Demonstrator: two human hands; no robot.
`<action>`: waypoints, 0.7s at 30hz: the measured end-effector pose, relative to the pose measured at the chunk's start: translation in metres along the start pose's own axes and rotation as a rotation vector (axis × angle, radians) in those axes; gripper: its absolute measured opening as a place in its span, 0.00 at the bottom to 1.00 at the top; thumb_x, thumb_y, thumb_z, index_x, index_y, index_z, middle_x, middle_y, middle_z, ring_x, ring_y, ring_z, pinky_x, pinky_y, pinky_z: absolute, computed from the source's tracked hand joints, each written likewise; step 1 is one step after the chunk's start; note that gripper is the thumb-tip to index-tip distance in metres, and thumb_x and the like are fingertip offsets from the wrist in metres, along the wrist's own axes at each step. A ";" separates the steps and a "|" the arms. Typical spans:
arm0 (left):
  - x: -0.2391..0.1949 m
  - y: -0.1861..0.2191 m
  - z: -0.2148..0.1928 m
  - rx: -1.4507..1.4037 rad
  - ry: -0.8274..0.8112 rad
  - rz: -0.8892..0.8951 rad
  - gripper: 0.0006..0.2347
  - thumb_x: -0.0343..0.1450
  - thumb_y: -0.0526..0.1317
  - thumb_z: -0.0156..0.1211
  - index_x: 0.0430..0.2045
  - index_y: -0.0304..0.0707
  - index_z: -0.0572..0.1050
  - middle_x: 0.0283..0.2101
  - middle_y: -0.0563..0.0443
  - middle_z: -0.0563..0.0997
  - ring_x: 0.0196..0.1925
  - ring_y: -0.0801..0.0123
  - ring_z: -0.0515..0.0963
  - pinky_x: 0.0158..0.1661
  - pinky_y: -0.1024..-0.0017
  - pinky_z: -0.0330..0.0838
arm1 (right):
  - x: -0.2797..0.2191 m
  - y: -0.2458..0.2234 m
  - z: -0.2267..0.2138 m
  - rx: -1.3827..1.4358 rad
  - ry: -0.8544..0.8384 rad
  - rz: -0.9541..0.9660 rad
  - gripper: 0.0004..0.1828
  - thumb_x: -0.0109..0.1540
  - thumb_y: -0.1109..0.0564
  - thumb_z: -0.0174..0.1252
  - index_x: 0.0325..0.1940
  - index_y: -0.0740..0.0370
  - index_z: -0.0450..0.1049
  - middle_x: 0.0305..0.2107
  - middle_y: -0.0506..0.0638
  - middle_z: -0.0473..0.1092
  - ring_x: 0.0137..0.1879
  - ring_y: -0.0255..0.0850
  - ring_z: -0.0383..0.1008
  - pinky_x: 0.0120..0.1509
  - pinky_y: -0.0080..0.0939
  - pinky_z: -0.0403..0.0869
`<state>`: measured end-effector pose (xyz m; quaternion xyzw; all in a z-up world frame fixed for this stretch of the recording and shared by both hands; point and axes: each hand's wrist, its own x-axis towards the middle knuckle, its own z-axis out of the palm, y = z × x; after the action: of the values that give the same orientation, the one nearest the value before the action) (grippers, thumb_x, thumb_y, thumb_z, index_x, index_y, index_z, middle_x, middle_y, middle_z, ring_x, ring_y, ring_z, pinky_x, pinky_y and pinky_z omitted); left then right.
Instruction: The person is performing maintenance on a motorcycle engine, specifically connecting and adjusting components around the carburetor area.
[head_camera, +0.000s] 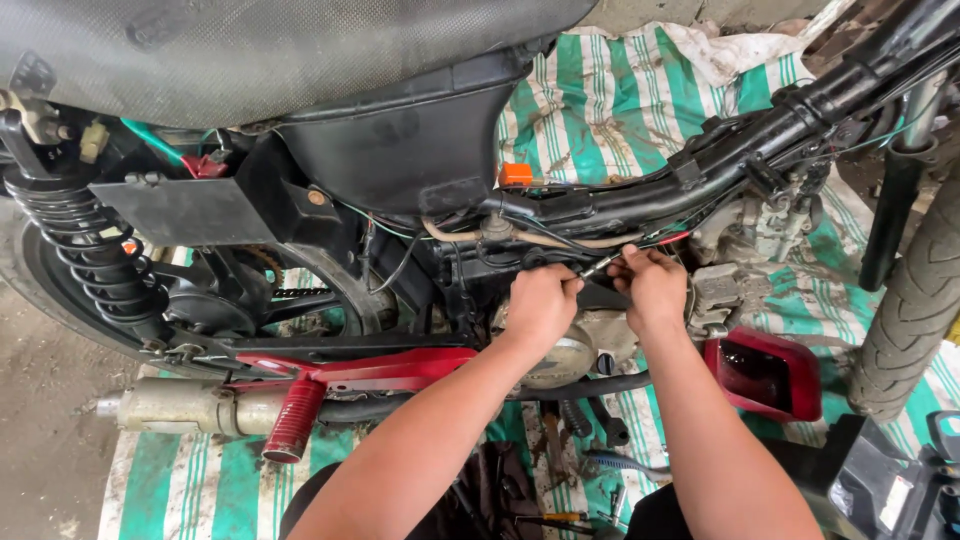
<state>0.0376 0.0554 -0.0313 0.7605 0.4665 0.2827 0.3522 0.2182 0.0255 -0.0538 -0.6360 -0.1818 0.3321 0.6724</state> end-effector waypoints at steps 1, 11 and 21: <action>-0.002 -0.001 -0.001 -0.002 0.001 0.001 0.09 0.77 0.41 0.65 0.44 0.41 0.90 0.36 0.35 0.90 0.44 0.34 0.90 0.45 0.46 0.87 | 0.003 0.004 0.001 -0.001 0.000 -0.002 0.09 0.71 0.58 0.65 0.41 0.66 0.77 0.32 0.57 0.80 0.33 0.41 0.85 0.33 0.32 0.81; -0.008 -0.004 -0.010 0.079 0.019 -0.028 0.09 0.76 0.45 0.65 0.40 0.44 0.90 0.35 0.37 0.90 0.42 0.33 0.90 0.43 0.42 0.87 | 0.000 0.003 0.013 -0.153 0.008 -0.069 0.09 0.71 0.57 0.66 0.40 0.67 0.81 0.33 0.58 0.80 0.33 0.38 0.82 0.32 0.32 0.80; -0.010 -0.016 -0.003 0.104 -0.008 -0.001 0.12 0.79 0.46 0.60 0.44 0.42 0.88 0.38 0.37 0.89 0.43 0.32 0.89 0.45 0.42 0.86 | -0.008 -0.002 0.015 -0.177 0.001 -0.083 0.10 0.72 0.58 0.65 0.42 0.70 0.80 0.32 0.57 0.78 0.33 0.36 0.79 0.33 0.30 0.77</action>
<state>0.0229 0.0526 -0.0430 0.7787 0.4794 0.2549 0.3143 0.2031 0.0313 -0.0483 -0.6851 -0.2361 0.2864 0.6268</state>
